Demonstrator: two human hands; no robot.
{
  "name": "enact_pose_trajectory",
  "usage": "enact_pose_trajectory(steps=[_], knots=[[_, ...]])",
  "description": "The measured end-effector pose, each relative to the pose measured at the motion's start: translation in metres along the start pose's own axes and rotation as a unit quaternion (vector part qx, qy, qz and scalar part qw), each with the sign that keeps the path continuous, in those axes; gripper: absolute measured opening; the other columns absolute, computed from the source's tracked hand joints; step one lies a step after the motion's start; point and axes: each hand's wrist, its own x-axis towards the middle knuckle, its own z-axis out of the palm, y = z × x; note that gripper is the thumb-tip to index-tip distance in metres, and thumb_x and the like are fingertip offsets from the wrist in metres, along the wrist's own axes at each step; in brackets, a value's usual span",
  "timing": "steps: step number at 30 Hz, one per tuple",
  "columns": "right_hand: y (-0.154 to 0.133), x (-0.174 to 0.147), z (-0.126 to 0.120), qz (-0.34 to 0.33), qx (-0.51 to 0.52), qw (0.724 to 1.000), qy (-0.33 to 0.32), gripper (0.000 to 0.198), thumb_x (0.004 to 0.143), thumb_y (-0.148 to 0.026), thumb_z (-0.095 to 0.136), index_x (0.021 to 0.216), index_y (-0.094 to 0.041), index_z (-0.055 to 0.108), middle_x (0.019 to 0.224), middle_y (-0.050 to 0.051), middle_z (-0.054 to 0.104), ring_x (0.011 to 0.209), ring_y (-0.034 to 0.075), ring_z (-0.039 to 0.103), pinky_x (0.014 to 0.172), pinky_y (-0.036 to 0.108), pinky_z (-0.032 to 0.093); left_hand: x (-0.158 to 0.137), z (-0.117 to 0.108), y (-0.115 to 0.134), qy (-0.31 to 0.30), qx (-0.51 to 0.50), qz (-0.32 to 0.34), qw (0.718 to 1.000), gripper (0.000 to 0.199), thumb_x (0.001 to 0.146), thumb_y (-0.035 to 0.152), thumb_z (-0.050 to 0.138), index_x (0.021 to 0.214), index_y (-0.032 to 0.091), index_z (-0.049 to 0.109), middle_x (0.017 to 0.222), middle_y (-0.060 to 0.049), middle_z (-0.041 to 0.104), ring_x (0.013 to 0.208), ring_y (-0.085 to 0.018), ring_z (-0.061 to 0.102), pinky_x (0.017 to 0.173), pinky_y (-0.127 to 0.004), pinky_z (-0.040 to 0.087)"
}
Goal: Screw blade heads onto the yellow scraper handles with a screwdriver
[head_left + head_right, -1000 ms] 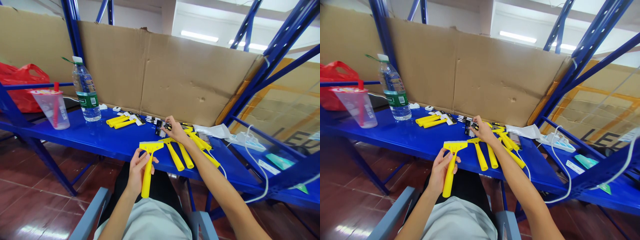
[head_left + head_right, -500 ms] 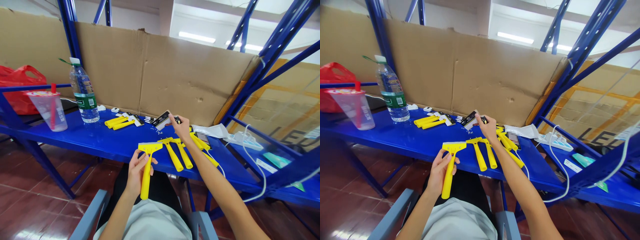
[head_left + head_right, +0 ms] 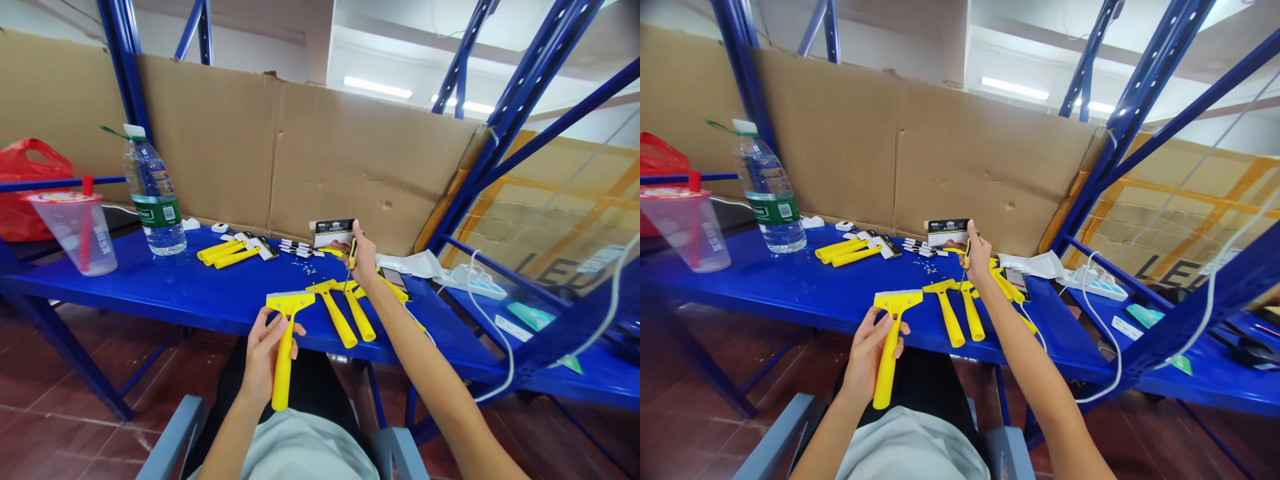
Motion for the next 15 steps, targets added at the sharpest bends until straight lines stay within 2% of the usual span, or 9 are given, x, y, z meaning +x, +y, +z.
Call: enact_pose_trajectory(steps=[5, 9, 12, 15], knots=[[-0.001, 0.002, -0.004, 0.002, -0.014, 1.0, -0.014, 0.069, 0.077, -0.09, 0.078, 0.093, -0.026, 0.058, 0.079, 0.005, 0.075, 0.071, 0.025, 0.082, 0.026, 0.024, 0.032, -0.001, 0.002, 0.0, 0.012, -0.005, 0.001, 1.0, 0.047, 0.088, 0.033, 0.09, 0.124, 0.025, 0.061, 0.098, -0.006, 0.077, 0.073, -0.017, 0.073, 0.053, -0.023, 0.052], [0.002, 0.006, -0.005, 0.017, -0.013, 1.0, -0.011, 0.068, 0.08, -0.091, 0.074, 0.092, -0.026, 0.058, 0.078, 0.005, 0.075, 0.068, 0.026, 0.081, 0.026, 0.025, 0.034, 0.007, 0.007, 0.013, 0.032, -0.009, 0.039, 0.999, 0.044, 0.086, 0.032, 0.092, 0.119, 0.026, 0.063, 0.101, -0.005, 0.077, 0.082, -0.019, 0.077, 0.053, -0.021, 0.052], [0.003, 0.007, -0.005, 0.04, 0.011, 0.999, 0.006, 0.065, 0.084, -0.089, 0.071, 0.092, -0.026, 0.059, 0.078, 0.007, 0.076, 0.066, 0.026, 0.08, 0.026, 0.026, 0.034, 0.026, 0.025, 0.038, 0.013, -0.005, 0.095, 0.995, 0.041, 0.085, 0.03, 0.092, 0.114, 0.026, 0.064, 0.101, -0.004, 0.076, 0.083, -0.02, 0.078, 0.051, -0.021, 0.052], [0.003, 0.007, -0.004, 0.065, 0.047, 0.997, 0.014, 0.053, 0.088, -0.074, 0.078, 0.094, -0.025, 0.06, 0.082, 0.007, 0.078, 0.066, 0.024, 0.08, 0.026, 0.024, 0.033, 0.061, 0.059, 0.069, -0.026, -0.006, 0.158, 0.987, 0.037, 0.088, 0.028, 0.09, 0.113, 0.025, 0.064, 0.104, -0.005, 0.076, 0.089, -0.022, 0.08, 0.052, -0.021, 0.053]])
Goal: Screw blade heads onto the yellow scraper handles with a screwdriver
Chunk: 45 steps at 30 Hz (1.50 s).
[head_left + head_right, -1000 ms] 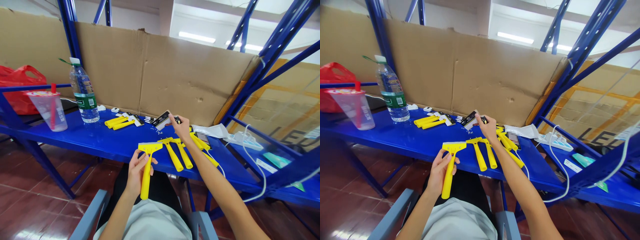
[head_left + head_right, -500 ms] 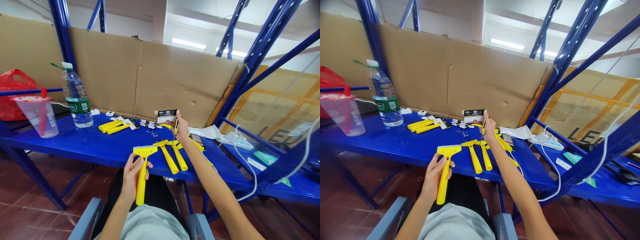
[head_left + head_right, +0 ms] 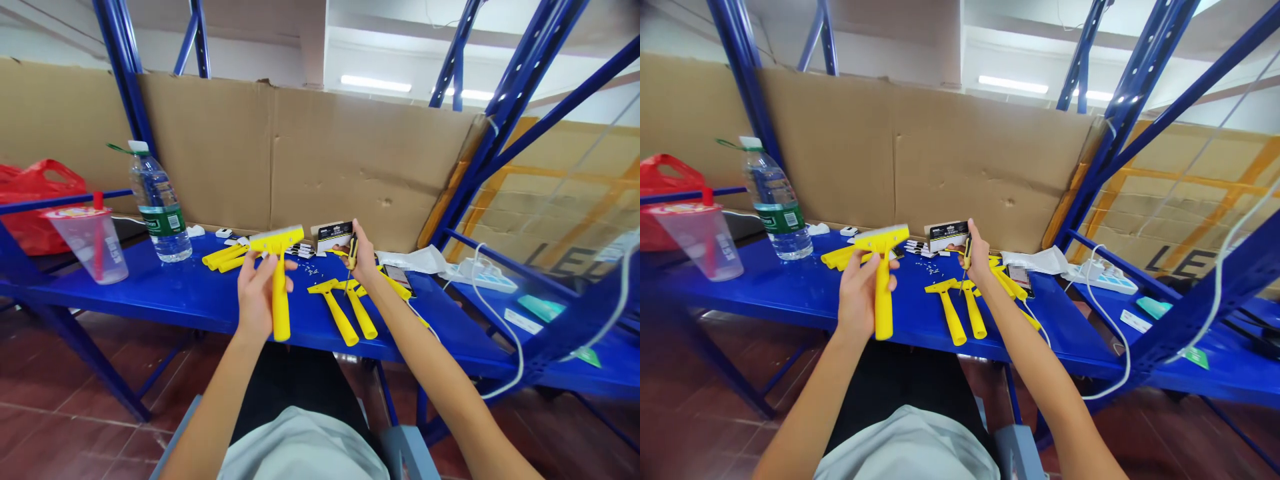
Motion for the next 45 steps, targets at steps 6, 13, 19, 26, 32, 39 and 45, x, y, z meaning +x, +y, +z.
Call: enact_pose_trajectory(steps=[6, 13, 19, 26, 32, 39, 45], knots=[[0.001, -0.003, 0.0, 0.006, -0.008, 1.0, -0.021, 0.044, 0.087, -0.063, 0.081, 0.092, -0.024, 0.063, 0.083, 0.006, 0.08, 0.065, 0.024, 0.08, 0.026, 0.024, 0.032, 0.109, 0.069, -0.007, 0.009, -0.031, 0.063, 0.997, 0.038, 0.098, 0.029, 0.082, 0.128, 0.028, 0.059, 0.126, -0.007, 0.078, 0.109, -0.027, 0.081, 0.066, -0.024, 0.062], [0.01, -0.003, 0.0, -0.028, -0.052, 0.995, -0.085, 0.051, 0.073, -0.065, 0.092, 0.076, -0.023, 0.065, 0.076, 0.01, 0.079, 0.067, 0.028, 0.08, 0.026, 0.024, 0.033, 0.19, 0.058, -0.043, 0.09, -0.023, 0.108, 0.99, 0.035, 0.109, 0.021, 0.062, 0.139, 0.03, 0.047, 0.135, -0.009, 0.077, 0.1, -0.019, 0.082, 0.071, -0.023, 0.063], [0.016, -0.006, 0.0, -0.05, -0.091, 0.986, -0.127, 0.047, 0.066, -0.056, 0.098, 0.072, -0.021, 0.066, 0.08, 0.011, 0.081, 0.068, 0.025, 0.079, 0.028, 0.021, 0.034, 0.207, 0.004, -0.06, 0.179, -0.044, 0.019, 0.983, 0.036, 0.108, 0.009, 0.042, 0.141, 0.017, 0.053, 0.129, -0.015, 0.078, 0.093, -0.015, 0.081, 0.079, -0.024, 0.063], [0.018, -0.01, -0.001, -0.031, -0.1, 0.975, -0.196, 0.044, 0.066, -0.052, 0.099, 0.075, -0.021, 0.069, 0.085, 0.009, 0.081, 0.078, 0.026, 0.081, 0.03, 0.019, 0.036, 0.216, -0.018, -0.066, 0.191, -0.085, 0.001, 0.978, 0.04, 0.106, 0.01, 0.043, 0.142, 0.012, 0.06, 0.129, -0.018, 0.079, 0.101, -0.018, 0.082, 0.086, -0.027, 0.064], [0.02, -0.015, 0.002, -0.008, -0.12, 0.97, -0.21, 0.042, 0.066, -0.048, 0.1, 0.077, -0.02, 0.071, 0.091, 0.01, 0.083, 0.081, 0.026, 0.081, 0.03, 0.018, 0.035, 0.213, -0.014, -0.079, 0.152, -0.11, -0.014, 0.982, 0.036, 0.105, 0.009, 0.047, 0.137, 0.012, 0.062, 0.128, -0.019, 0.079, 0.103, -0.021, 0.083, 0.091, -0.031, 0.065], [0.024, -0.015, 0.005, 0.018, -0.113, 0.974, -0.195, 0.04, 0.067, -0.046, 0.101, 0.077, -0.019, 0.072, 0.086, 0.01, 0.082, 0.082, 0.03, 0.083, 0.029, 0.018, 0.035, 0.205, -0.003, -0.093, 0.111, -0.14, -0.027, 0.984, 0.051, 0.096, -0.002, 0.063, 0.142, 0.02, 0.055, 0.125, -0.015, 0.08, 0.1, -0.019, 0.084, 0.1, -0.034, 0.064], [0.028, -0.009, 0.003, 0.025, -0.118, 0.983, -0.138, 0.039, 0.065, -0.041, 0.1, 0.077, -0.019, 0.071, 0.093, 0.012, 0.084, 0.081, 0.03, 0.084, 0.029, 0.018, 0.036, 0.199, -0.003, -0.09, 0.079, -0.147, -0.044, 0.985, 0.052, 0.094, -0.006, 0.063, 0.14, 0.019, 0.059, 0.132, -0.015, 0.078, 0.108, -0.019, 0.082, 0.106, -0.032, 0.061]])
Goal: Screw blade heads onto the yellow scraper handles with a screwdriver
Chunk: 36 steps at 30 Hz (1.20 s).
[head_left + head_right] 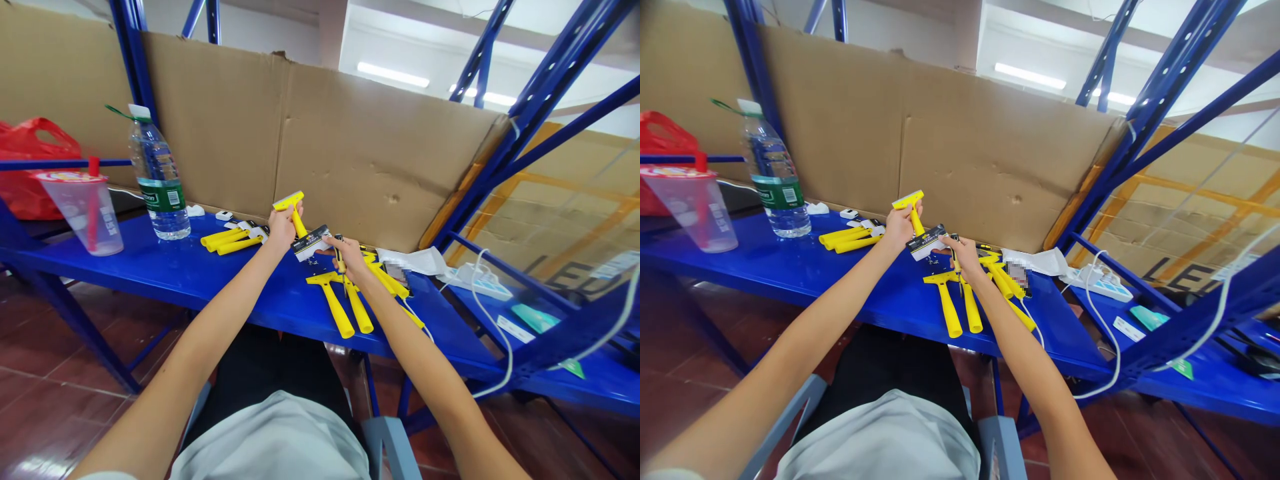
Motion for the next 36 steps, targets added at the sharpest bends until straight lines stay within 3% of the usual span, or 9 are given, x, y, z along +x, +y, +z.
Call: enact_pose_trajectory(steps=[6, 12, 17, 25, 36], knots=[[0.0, 0.003, -0.005, -0.025, 0.003, 0.999, 0.03, 0.04, 0.066, -0.044, 0.101, 0.078, -0.019, 0.072, 0.095, 0.011, 0.084, 0.083, 0.029, 0.084, 0.029, 0.018, 0.036, -0.005, -0.001, 0.01, -0.003, 0.002, -0.045, 0.999, 0.054, 0.099, -0.006, 0.054, 0.147, 0.018, 0.062, 0.142, -0.014, 0.075, 0.129, -0.02, 0.075, 0.121, -0.038, 0.053], [0.002, 0.004, -0.005, -0.023, -0.049, 0.998, 0.014, 0.045, 0.061, -0.049, 0.102, 0.079, -0.019, 0.074, 0.09, 0.01, 0.084, 0.089, 0.03, 0.083, 0.032, 0.018, 0.038, -0.006, -0.004, 0.011, -0.034, 0.018, -0.039, 0.998, 0.053, 0.103, 0.003, 0.053, 0.147, 0.028, 0.066, 0.152, -0.006, 0.071, 0.147, -0.022, 0.064, 0.129, -0.045, 0.045], [0.004, 0.005, -0.004, -0.024, -0.059, 0.998, -0.004, 0.046, 0.056, -0.05, 0.104, 0.077, -0.02, 0.076, 0.087, 0.008, 0.083, 0.087, 0.03, 0.083, 0.032, 0.019, 0.034, -0.008, -0.004, 0.012, -0.08, 0.03, -0.026, 0.996, 0.048, 0.105, 0.012, 0.061, 0.149, 0.029, 0.066, 0.154, -0.008, 0.07, 0.147, -0.025, 0.064, 0.131, -0.051, 0.042], [0.007, 0.009, -0.008, -0.048, -0.082, 0.995, 0.013, 0.051, 0.056, -0.056, 0.103, 0.075, -0.021, 0.071, 0.078, 0.006, 0.076, 0.081, 0.027, 0.078, 0.035, 0.021, 0.038, -0.011, -0.004, 0.01, -0.109, 0.054, -0.02, 0.992, 0.043, 0.103, 0.012, 0.067, 0.143, 0.026, 0.069, 0.146, -0.009, 0.075, 0.143, -0.025, 0.066, 0.127, -0.052, 0.045], [0.008, 0.015, -0.017, -0.079, -0.076, 0.991, 0.08, 0.052, 0.058, -0.061, 0.1, 0.077, -0.022, 0.071, 0.067, -0.004, 0.061, 0.057, 0.013, 0.051, 0.04, 0.024, 0.041, -0.008, -0.009, 0.003, -0.112, 0.111, -0.045, 0.986, 0.043, 0.097, 0.009, 0.076, 0.137, 0.024, 0.07, 0.139, -0.011, 0.079, 0.131, -0.025, 0.074, 0.117, -0.043, 0.054]])
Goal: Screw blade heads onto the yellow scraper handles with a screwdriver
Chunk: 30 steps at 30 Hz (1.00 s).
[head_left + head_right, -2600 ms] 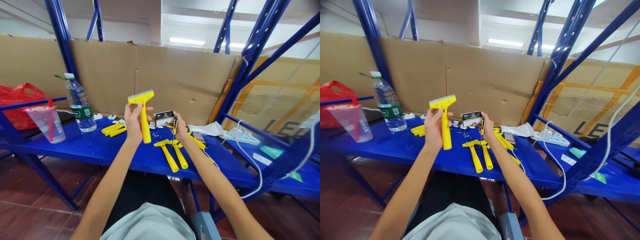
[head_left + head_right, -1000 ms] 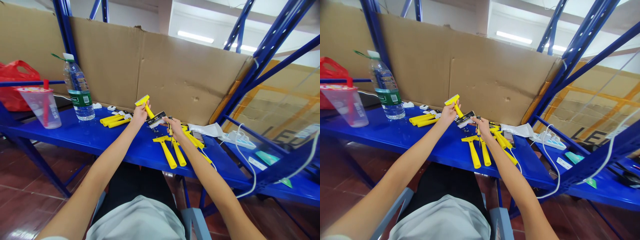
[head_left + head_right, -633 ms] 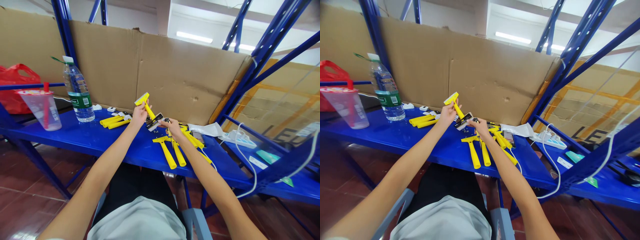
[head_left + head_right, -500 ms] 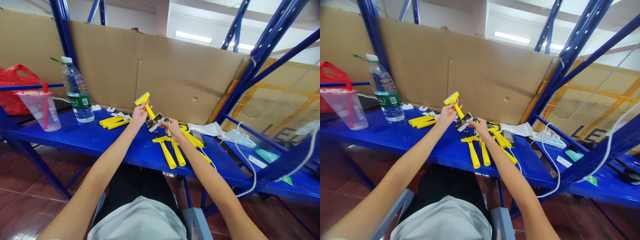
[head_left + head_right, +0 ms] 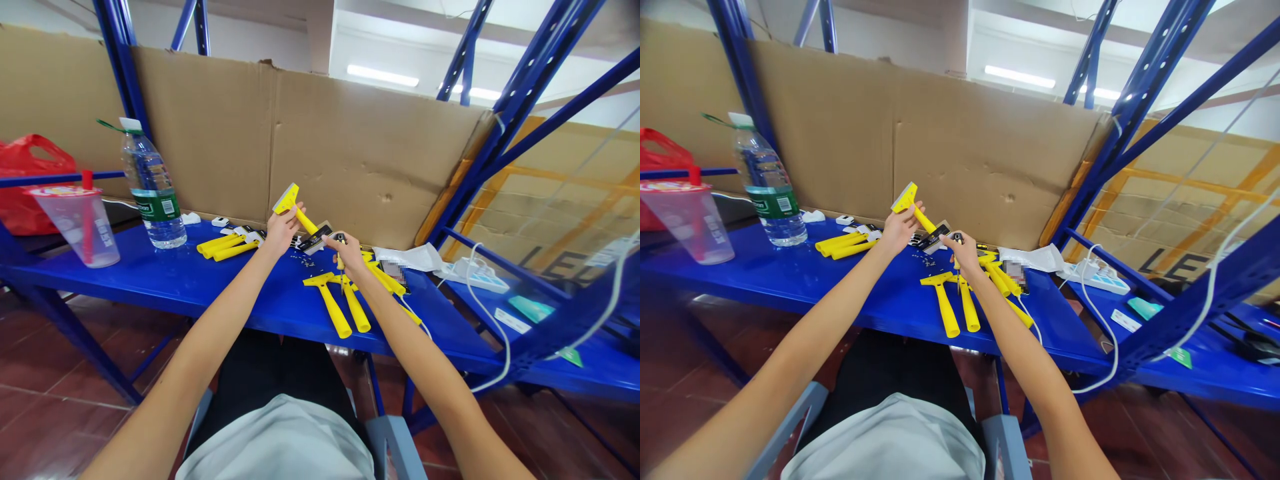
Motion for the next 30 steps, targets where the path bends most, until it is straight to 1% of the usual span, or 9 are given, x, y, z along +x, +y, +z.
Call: enact_pose_trajectory(steps=[2, 3, 7, 10, 14, 19, 22, 25, 30], knots=[[-0.002, 0.0, -0.001, 0.006, 0.005, 1.0, 0.001, 0.052, 0.058, -0.061, 0.1, 0.079, -0.022, 0.071, 0.067, -0.005, 0.06, 0.055, 0.012, 0.048, 0.041, 0.025, 0.041, 0.0, 0.0, 0.0, 0.004, 0.007, -0.002, 1.0, 0.046, 0.096, 0.008, 0.076, 0.138, 0.024, 0.069, 0.14, -0.012, 0.079, 0.129, -0.025, 0.075, 0.116, -0.044, 0.054], [-0.003, 0.0, -0.001, 0.009, 0.009, 1.0, -0.001, 0.052, 0.058, -0.06, 0.1, 0.08, -0.022, 0.071, 0.069, -0.004, 0.06, 0.056, 0.012, 0.049, 0.041, 0.025, 0.041, 0.0, 0.0, 0.001, 0.004, 0.008, -0.004, 1.0, 0.047, 0.095, 0.008, 0.076, 0.139, 0.024, 0.069, 0.14, -0.012, 0.079, 0.129, -0.025, 0.076, 0.116, -0.044, 0.054], [-0.008, -0.002, -0.002, 0.019, 0.03, 0.999, -0.009, 0.055, 0.055, -0.059, 0.102, 0.083, -0.023, 0.07, 0.075, -0.002, 0.066, 0.069, 0.017, 0.061, 0.041, 0.023, 0.039, 0.0, 0.001, 0.002, -0.008, 0.001, -0.007, 1.0, 0.046, 0.095, 0.005, 0.075, 0.137, 0.023, 0.069, 0.138, -0.013, 0.079, 0.13, -0.026, 0.075, 0.116, -0.046, 0.055], [-0.01, -0.002, -0.002, 0.025, 0.048, 0.998, -0.013, 0.057, 0.053, -0.058, 0.103, 0.084, -0.023, 0.07, 0.077, -0.001, 0.067, 0.073, 0.018, 0.065, 0.04, 0.022, 0.037, 0.0, 0.002, 0.003, -0.021, -0.003, -0.006, 1.0, 0.044, 0.094, 0.003, 0.075, 0.134, 0.02, 0.071, 0.134, -0.014, 0.081, 0.13, -0.027, 0.075, 0.117, -0.047, 0.054], [-0.012, 0.0, -0.004, 0.029, 0.07, 0.997, -0.009, 0.058, 0.053, -0.058, 0.103, 0.086, -0.023, 0.07, 0.078, -0.002, 0.067, 0.068, 0.016, 0.062, 0.039, 0.022, 0.035, -0.002, 0.005, 0.004, -0.028, -0.005, -0.011, 1.0, 0.043, 0.09, -0.001, 0.075, 0.129, 0.017, 0.073, 0.126, -0.015, 0.083, 0.13, -0.028, 0.075, 0.118, -0.049, 0.054], [-0.013, 0.004, -0.008, 0.032, 0.104, 0.994, -0.002, 0.059, 0.053, -0.056, 0.104, 0.086, -0.023, 0.069, 0.075, -0.004, 0.063, 0.062, 0.012, 0.055, 0.039, 0.022, 0.034, -0.007, 0.009, 0.005, -0.026, 0.001, -0.025, 0.999, 0.036, 0.085, -0.002, 0.077, 0.118, 0.013, 0.075, 0.118, -0.015, 0.084, 0.132, -0.03, 0.074, 0.119, -0.051, 0.054], [-0.012, 0.005, -0.009, 0.028, 0.106, 0.994, 0.009, 0.058, 0.053, -0.055, 0.104, 0.088, -0.023, 0.07, 0.073, -0.006, 0.06, 0.061, 0.011, 0.052, 0.039, 0.022, 0.035, -0.008, 0.01, 0.004, -0.031, 0.013, -0.032, 0.999, 0.034, 0.084, -0.001, 0.08, 0.114, 0.012, 0.076, 0.118, -0.016, 0.084, 0.133, -0.032, 0.074, 0.119, -0.053, 0.055], [-0.012, 0.005, -0.01, 0.026, 0.101, 0.994, 0.014, 0.058, 0.054, -0.055, 0.103, 0.089, -0.023, 0.071, 0.073, -0.006, 0.06, 0.061, 0.011, 0.051, 0.039, 0.022, 0.035, -0.008, 0.01, 0.002, -0.034, 0.025, -0.036, 0.998, 0.035, 0.083, 0.001, 0.082, 0.115, 0.013, 0.075, 0.121, -0.017, 0.083, 0.134, -0.034, 0.073, 0.119, -0.055, 0.055], [-0.015, 0.004, -0.01, 0.025, 0.091, 0.995, 0.019, 0.058, 0.056, -0.058, 0.101, 0.091, -0.023, 0.071, 0.074, -0.005, 0.062, 0.059, 0.012, 0.053, 0.04, 0.024, 0.034, -0.008, 0.01, 0.002, -0.037, 0.034, -0.051, 0.997, 0.033, 0.085, 0.004, 0.084, 0.115, 0.013, 0.074, 0.123, -0.02, 0.083, 0.132, -0.035, 0.074, 0.117, -0.053, 0.057]])
